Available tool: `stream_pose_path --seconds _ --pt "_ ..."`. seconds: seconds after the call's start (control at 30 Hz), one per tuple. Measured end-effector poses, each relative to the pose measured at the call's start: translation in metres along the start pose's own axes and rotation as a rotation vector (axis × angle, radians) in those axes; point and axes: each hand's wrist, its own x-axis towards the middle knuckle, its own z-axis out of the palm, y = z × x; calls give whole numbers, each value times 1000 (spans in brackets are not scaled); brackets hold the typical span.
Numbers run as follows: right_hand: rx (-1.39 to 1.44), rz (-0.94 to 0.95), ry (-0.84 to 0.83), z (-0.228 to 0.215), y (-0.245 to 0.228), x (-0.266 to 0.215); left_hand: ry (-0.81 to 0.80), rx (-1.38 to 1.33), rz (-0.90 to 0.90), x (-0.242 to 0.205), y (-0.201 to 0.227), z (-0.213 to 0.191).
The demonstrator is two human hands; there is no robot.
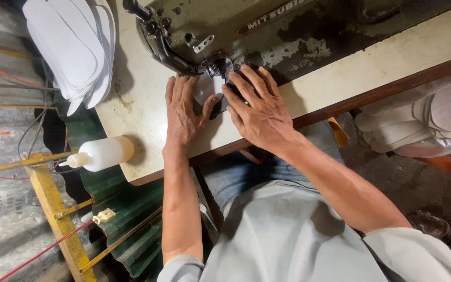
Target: Stitching shoe insole components using an industrial sewing machine
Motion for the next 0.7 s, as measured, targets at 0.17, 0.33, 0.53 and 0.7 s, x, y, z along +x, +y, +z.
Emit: stream_pose_path --seconds 0.17,0.33,0.53,0.7 --pt "3 -2 0 1 0 0 2 15 7 2 7 -3" --pt "7 4 -3 0 -1 0 17 19 21 2 22 -14" --pt "25 3 1 0 1 -1 21 80 -27 -8 37 -19" --pt "6 3 1 1 1 -1 19 141 -51 -14 34 -13"
